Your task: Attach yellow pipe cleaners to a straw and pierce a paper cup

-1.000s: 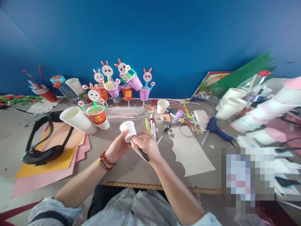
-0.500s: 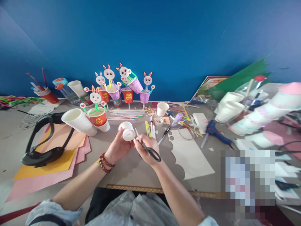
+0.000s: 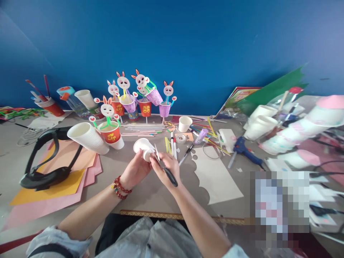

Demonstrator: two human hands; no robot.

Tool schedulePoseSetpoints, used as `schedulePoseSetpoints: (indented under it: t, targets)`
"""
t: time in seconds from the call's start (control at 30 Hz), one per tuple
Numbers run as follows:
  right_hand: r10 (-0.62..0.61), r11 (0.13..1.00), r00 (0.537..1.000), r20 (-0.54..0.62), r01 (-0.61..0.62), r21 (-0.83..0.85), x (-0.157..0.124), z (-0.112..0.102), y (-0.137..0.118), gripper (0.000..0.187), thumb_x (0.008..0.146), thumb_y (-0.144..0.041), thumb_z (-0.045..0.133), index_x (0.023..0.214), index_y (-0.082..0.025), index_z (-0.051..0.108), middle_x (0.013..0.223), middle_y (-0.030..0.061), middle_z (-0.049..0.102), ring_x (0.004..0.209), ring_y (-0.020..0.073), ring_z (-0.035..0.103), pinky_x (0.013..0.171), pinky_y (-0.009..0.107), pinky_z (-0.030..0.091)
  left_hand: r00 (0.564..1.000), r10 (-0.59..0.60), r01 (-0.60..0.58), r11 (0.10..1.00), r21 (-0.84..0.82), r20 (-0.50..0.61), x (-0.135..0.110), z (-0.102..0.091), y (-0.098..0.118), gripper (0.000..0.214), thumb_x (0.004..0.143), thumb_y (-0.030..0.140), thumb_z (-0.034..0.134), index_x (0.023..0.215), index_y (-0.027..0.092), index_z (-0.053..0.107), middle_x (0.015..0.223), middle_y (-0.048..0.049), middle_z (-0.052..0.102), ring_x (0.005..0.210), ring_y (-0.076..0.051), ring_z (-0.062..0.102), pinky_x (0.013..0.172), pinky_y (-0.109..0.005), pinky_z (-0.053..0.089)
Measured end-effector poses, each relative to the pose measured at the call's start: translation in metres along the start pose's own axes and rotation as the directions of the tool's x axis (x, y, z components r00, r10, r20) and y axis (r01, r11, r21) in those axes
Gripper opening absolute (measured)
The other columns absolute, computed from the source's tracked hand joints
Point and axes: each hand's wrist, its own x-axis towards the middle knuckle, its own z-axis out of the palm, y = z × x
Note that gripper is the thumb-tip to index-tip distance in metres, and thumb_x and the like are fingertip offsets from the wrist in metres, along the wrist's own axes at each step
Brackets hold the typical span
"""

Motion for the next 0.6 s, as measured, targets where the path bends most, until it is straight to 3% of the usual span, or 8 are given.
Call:
schedulePoseSetpoints:
  t: [0.33, 0.6]
  targets:
    - [-0.006, 0.995, 1.0, -0.015, 0.005, -0.104, 0.0004, 0.0003, 0.0014, 0.006, 0.084, -0.025, 0.06, 0.08, -0.023, 0.063, 0.072, 0.002, 0.069, 0.067, 0.0175, 0.066, 0.067, 0.026, 0.052, 0.994, 0.078, -0.073, 0.995, 0.062, -0.08, -0.0042, 0.005, -0.0077, 0.037, 0.075, 0.04, 0.08, 0.099, 0.015, 0.067, 0.096, -0.0066, 0.073, 0.09, -0.019, 0.068, 0.085, -0.03, 0.052]
    - [0.21, 0.977, 0.977, -0.035, -0.212, -0.04, -0.0004, 0.0024, -0.0029, 0.012, 0.078, -0.027, 0.062, 0.068, -0.023, 0.057, 0.061, -0.0021, 0.062, 0.057, 0.0148, 0.058, 0.06, 0.024, 0.048, 0.993, 0.081, -0.077, 0.996, 0.051, -0.081, -0.0037, 0.0033, -0.01, 0.033, 0.077, 0.034, 0.078, 0.103, 0.017, 0.066, 0.098, -0.0055, 0.073, 0.093, -0.02, 0.068, 0.087, -0.03, 0.05]
